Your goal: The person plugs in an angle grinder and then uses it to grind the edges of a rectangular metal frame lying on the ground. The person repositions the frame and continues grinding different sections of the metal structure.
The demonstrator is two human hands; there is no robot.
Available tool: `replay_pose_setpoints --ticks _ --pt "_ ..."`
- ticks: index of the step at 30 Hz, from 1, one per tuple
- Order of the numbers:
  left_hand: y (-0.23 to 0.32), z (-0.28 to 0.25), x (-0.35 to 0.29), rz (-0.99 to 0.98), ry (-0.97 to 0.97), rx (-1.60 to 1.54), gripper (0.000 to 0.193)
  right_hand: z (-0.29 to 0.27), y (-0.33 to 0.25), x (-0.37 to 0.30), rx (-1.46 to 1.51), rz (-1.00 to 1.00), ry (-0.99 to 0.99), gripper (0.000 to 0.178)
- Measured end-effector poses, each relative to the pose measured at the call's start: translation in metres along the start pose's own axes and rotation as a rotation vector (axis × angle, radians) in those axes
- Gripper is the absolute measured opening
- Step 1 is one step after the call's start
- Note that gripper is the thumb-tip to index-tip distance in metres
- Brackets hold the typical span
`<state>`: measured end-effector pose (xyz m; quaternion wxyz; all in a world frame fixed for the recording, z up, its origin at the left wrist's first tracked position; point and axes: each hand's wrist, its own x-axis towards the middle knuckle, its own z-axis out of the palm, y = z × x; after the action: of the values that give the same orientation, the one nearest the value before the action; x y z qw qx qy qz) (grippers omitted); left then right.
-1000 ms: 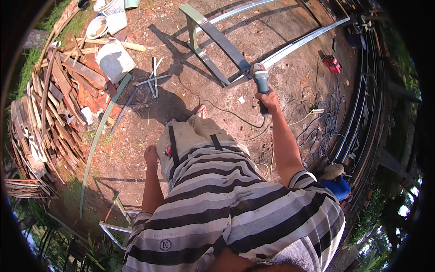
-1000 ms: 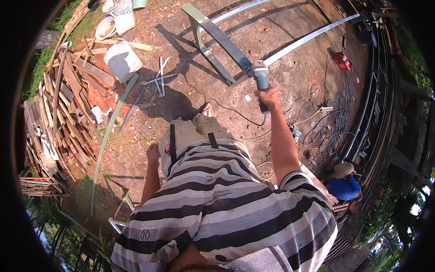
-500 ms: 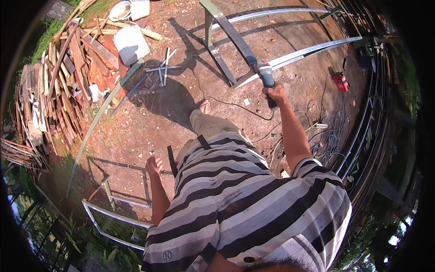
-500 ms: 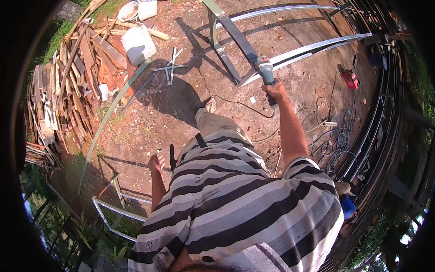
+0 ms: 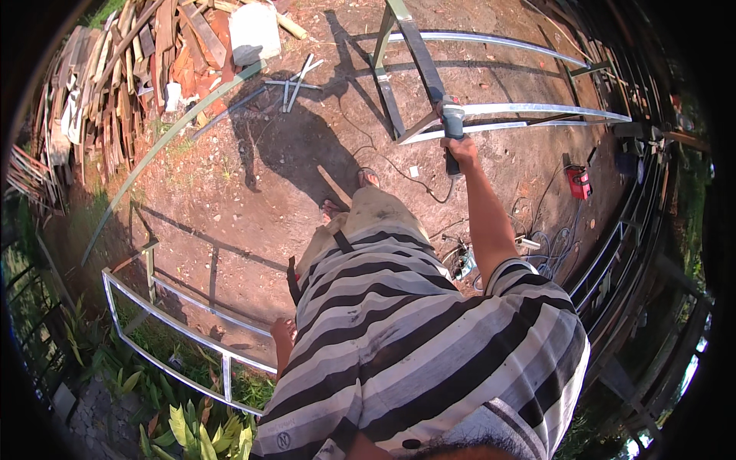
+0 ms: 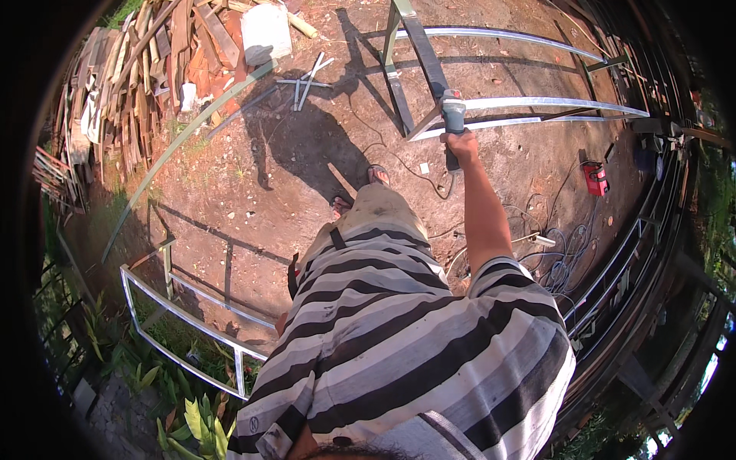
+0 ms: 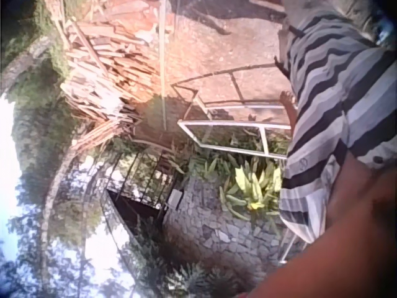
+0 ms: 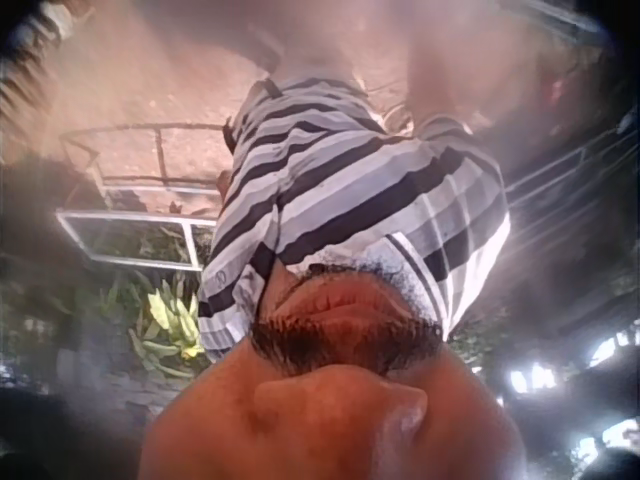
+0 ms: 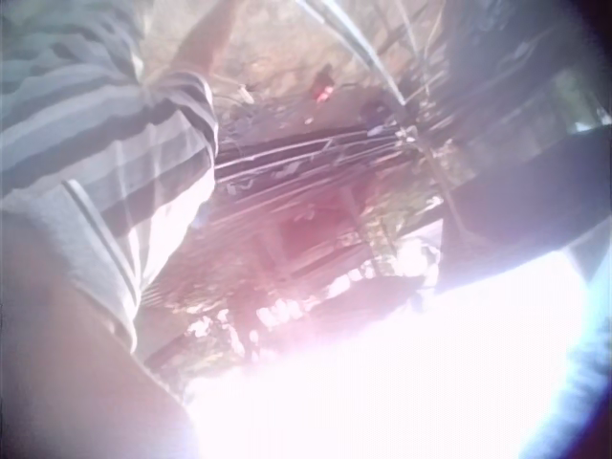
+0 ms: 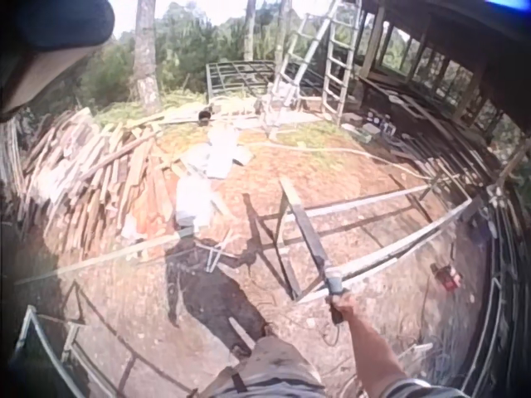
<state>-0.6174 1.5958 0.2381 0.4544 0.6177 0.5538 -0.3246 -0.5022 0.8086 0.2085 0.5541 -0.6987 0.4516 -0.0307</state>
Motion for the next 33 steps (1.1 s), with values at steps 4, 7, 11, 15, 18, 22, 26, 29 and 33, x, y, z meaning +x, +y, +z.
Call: replay_pose_setpoints --ticks 4,7,11,15,18,22,26,29,33 --pt "-0.024 0.038 -0.013 0.008 -0.04 -0.01 0.039 -0.026 0.01 -0.003 0.053 -0.006 -0.076 0.034" --pt "-0.018 0.074 -0.017 0.09 -0.062 -0.021 0.04 -0.013 -0.046 -0.025 -0.275 0.069 -0.135 0.035" --pt "0.052 0.144 -0.041 0.218 -0.163 -0.007 0.041 -0.026 -0.025 -0.014 0.122 0.071 -0.243 0.043" --pt "0.095 0.173 -0.052 0.419 -0.207 0.045 0.04 -0.044 -0.018 -0.004 0.319 -0.077 -0.425 0.047" --pt "0.109 0.187 -0.064 0.421 -0.205 0.04 0.041 -0.052 -0.026 0.003 -0.014 -0.066 -0.444 0.066" --pt "0.086 0.185 -0.042 0.359 -0.176 0.076 0.037 -0.051 -0.023 0.001 0.116 -0.13 -0.409 0.065" --pt "0.048 0.177 -0.025 0.172 -0.127 0.065 0.031 -0.053 -0.041 -0.001 -0.028 -0.119 -0.338 0.044" --pt "0.029 0.168 -0.016 0.07 -0.126 -0.039 0.031 -0.053 -0.053 -0.007 -0.195 -0.046 -0.281 0.045" --pt "0.034 0.172 -0.025 0.13 -0.106 0.018 0.035 -0.051 -0.032 -0.001 -0.107 -0.068 -0.283 0.048"
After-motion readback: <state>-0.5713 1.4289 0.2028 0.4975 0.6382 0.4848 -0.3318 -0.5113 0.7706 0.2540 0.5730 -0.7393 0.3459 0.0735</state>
